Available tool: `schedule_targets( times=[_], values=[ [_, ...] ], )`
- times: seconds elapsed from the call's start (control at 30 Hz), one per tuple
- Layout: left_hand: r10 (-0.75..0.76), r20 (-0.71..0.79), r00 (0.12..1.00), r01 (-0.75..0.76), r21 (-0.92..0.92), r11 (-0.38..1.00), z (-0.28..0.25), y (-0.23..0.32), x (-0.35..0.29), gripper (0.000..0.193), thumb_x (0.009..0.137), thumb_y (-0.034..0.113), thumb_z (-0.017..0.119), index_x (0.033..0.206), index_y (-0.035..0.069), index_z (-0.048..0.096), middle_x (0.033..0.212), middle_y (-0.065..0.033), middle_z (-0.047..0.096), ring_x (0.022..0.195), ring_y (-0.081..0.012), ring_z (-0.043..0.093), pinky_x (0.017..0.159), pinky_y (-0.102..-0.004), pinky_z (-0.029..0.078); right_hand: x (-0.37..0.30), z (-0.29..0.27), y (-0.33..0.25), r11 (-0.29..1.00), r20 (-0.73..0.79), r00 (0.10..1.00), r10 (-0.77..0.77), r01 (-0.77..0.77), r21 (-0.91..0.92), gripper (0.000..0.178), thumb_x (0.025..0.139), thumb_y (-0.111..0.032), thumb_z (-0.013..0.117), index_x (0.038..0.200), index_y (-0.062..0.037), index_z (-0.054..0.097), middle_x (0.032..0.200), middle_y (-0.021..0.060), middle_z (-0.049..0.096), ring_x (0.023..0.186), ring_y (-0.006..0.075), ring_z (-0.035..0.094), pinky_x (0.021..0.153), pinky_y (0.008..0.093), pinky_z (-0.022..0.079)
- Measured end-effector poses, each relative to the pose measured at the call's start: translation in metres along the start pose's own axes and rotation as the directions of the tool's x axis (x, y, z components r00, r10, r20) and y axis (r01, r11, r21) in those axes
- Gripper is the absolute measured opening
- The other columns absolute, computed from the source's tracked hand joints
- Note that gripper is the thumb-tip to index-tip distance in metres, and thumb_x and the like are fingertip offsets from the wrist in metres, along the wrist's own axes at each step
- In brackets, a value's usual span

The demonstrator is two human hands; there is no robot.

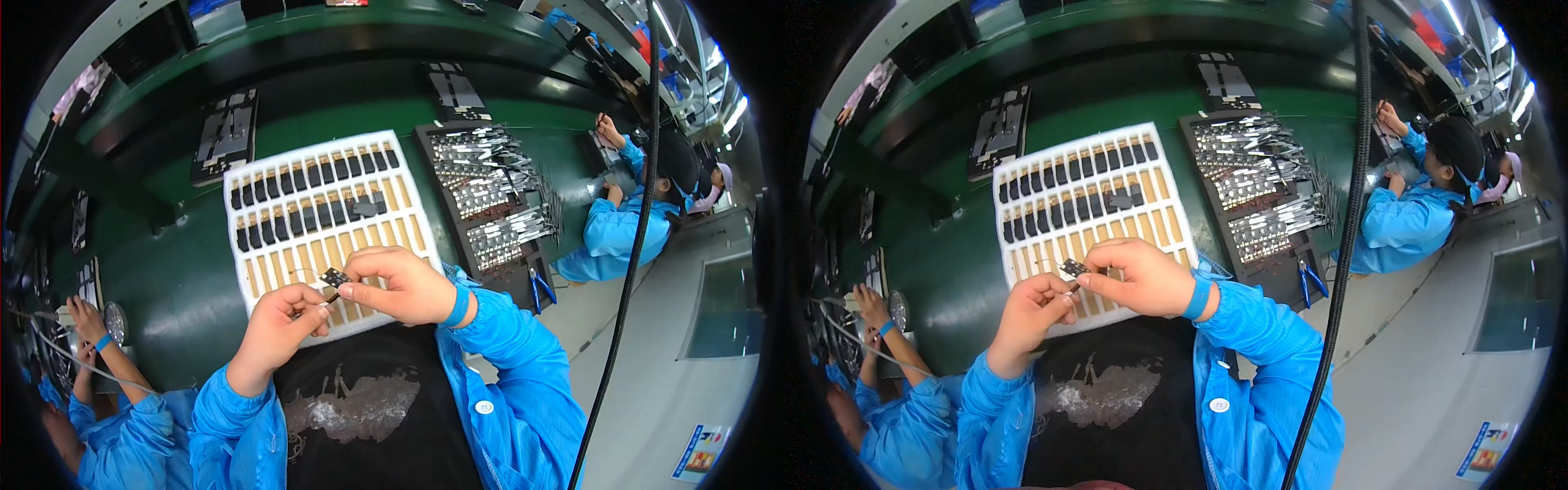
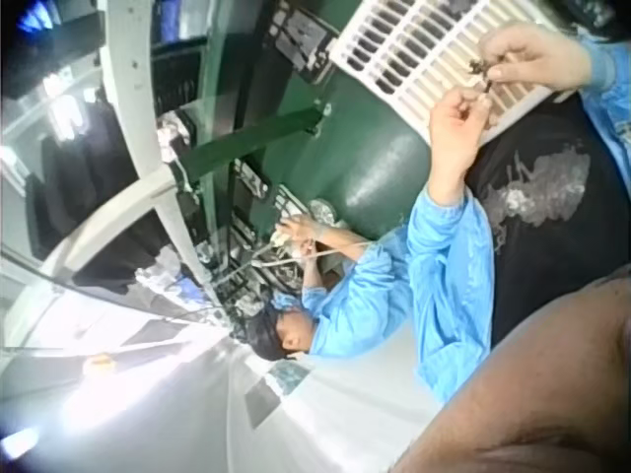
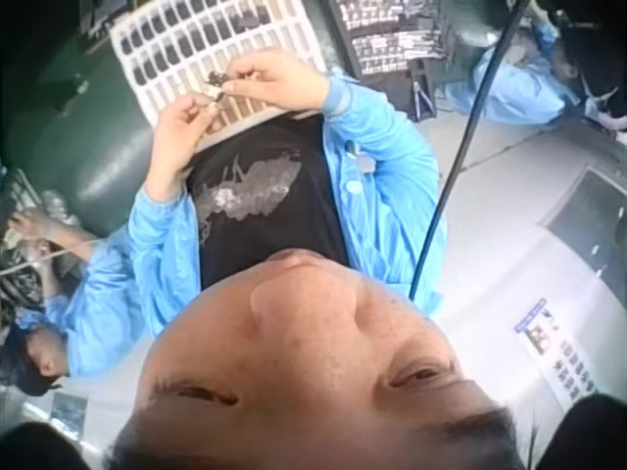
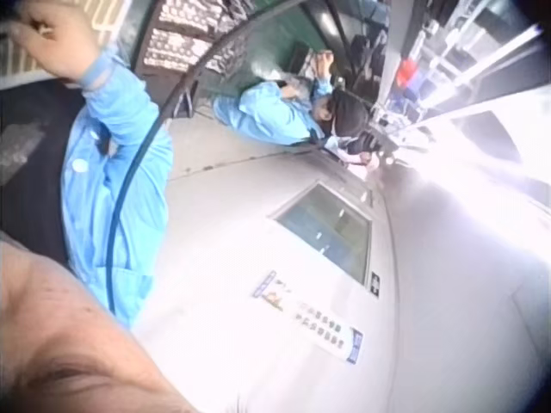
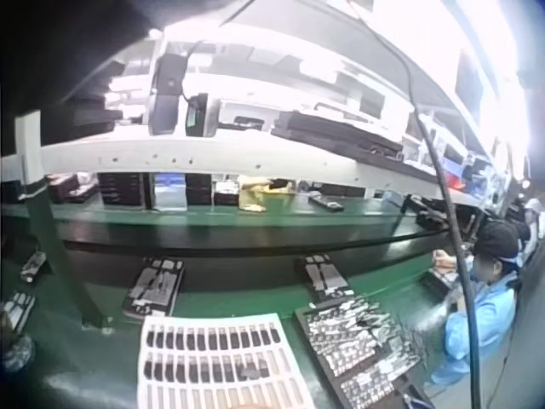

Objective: Manually assemble and inspect electronic circuit boards and components on a factory production line.

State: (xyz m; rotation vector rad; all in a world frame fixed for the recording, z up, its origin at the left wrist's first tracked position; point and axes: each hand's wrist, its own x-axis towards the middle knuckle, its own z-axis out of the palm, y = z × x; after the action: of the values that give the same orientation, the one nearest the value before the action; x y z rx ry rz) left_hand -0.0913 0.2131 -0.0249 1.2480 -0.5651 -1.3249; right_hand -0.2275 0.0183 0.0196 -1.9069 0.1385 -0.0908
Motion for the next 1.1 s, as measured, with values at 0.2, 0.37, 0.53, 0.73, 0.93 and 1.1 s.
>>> schedule_targets(
  times=[0.2, 0.37, 0.53, 0.73, 0.93, 1.1],
  values=[
    [0.006, 0.009, 1.000, -0.008, 0.310, 0.951, 0.005, 0.025, 0.001, 0.008, 0.090, 0.004, 0.067, 0.092, -0.003, 0.066, 0.079, -0.0066, 0.069, 0.073, -0.0118, 0.065, 0.067, -0.0261, 0.052, -0.001, -0.026, -0.005, 0.999, 0.239, 0.970, 0.036, -0.031, -0.022, 0.023, 0.090, -0.015, 0.068, 0.077, 0.0018, 0.059, 0.068, 0.0135, 0.056, 0.067, 0.0241, 0.056, 0.067, 0.0363, 0.046],
    [-0.013, -0.024, 1.000, 0.023, 0.517, 0.856, -0.006, 0.041, 0.006, 0.009, 0.089, 0.002, 0.063, 0.093, -0.004, 0.068, 0.072, -0.0065, 0.068, 0.066, -0.0107, 0.064, 0.062, -0.0257, 0.049, 0.012, -0.058, -0.003, 0.992, 0.226, 0.967, 0.117, -0.124, 0.016, 0.018, 0.092, -0.018, 0.068, 0.086, -0.0008, 0.070, 0.077, 0.0055, 0.068, 0.070, 0.0091, 0.057, 0.067, 0.0293, 0.047],
    [0.084, -0.140, 0.987, -0.015, 0.432, 0.902, -0.042, 0.022, 0.008, 0.013, 0.091, 0.001, 0.060, 0.099, -0.004, 0.069, 0.074, -0.0065, 0.068, 0.070, -0.0120, 0.065, 0.068, -0.0268, 0.052, 0.030, -0.113, 0.027, 0.919, 0.085, 0.990, 0.114, -0.138, 0.369, 0.020, 0.095, -0.021, 0.063, 0.093, -0.0018, 0.070, 0.086, 0.0046, 0.072, 0.079, 0.0111, 0.066, 0.072, 0.0257, 0.052],
    [0.240, -0.347, 0.907, -0.111, 0.355, 0.928, -0.053, -0.031, 0.006, 0.013, 0.093, 0.003, 0.060, 0.102, -0.002, 0.067, 0.088, -0.0061, 0.067, 0.083, -0.0119, 0.061, 0.079, -0.0262, 0.048, 0.077, -0.209, 0.075, 0.856, -0.310, 0.887, 0.343, -0.160, 0.491, 0.020, 0.098, -0.024, 0.059, 0.101, -0.0057, 0.067, 0.089, 0.0039, 0.069, 0.076, 0.0127, 0.065, 0.068, 0.0274, 0.052],
    [0.516, -0.268, 0.814, -0.212, 0.690, 0.692, -0.037, -0.034, 0.000, 0.013, 0.082, 0.005, 0.066, 0.094, 0.002, 0.069, 0.088, -0.0090, 0.067, 0.088, -0.0239, 0.059, 0.080, -0.0338, 0.046, 0.151, -0.294, 0.132, 0.852, -0.664, 0.633, 0.398, 0.013, 0.523, 0.027, 0.095, -0.026, 0.062, 0.114, -0.0055, 0.063, 0.102, 0.0090, 0.069, 0.082, 0.0207, 0.069, 0.063, 0.0303, 0.053],
    [0.538, -0.311, 0.783, -0.186, 0.709, 0.680, -0.042, -0.044, -0.006, 0.012, 0.079, 0.004, 0.067, 0.091, 0.003, 0.069, 0.088, -0.0108, 0.067, 0.090, -0.0284, 0.060, 0.082, -0.0366, 0.047, 0.183, -0.315, 0.178, 0.776, -0.680, 0.535, 0.501, 0.068, 0.627, 0.029, 0.098, -0.028, 0.059, 0.116, -0.0058, 0.061, 0.105, 0.0086, 0.068, 0.088, 0.0255, 0.071, 0.071, 0.0363, 0.054]
  ],
)
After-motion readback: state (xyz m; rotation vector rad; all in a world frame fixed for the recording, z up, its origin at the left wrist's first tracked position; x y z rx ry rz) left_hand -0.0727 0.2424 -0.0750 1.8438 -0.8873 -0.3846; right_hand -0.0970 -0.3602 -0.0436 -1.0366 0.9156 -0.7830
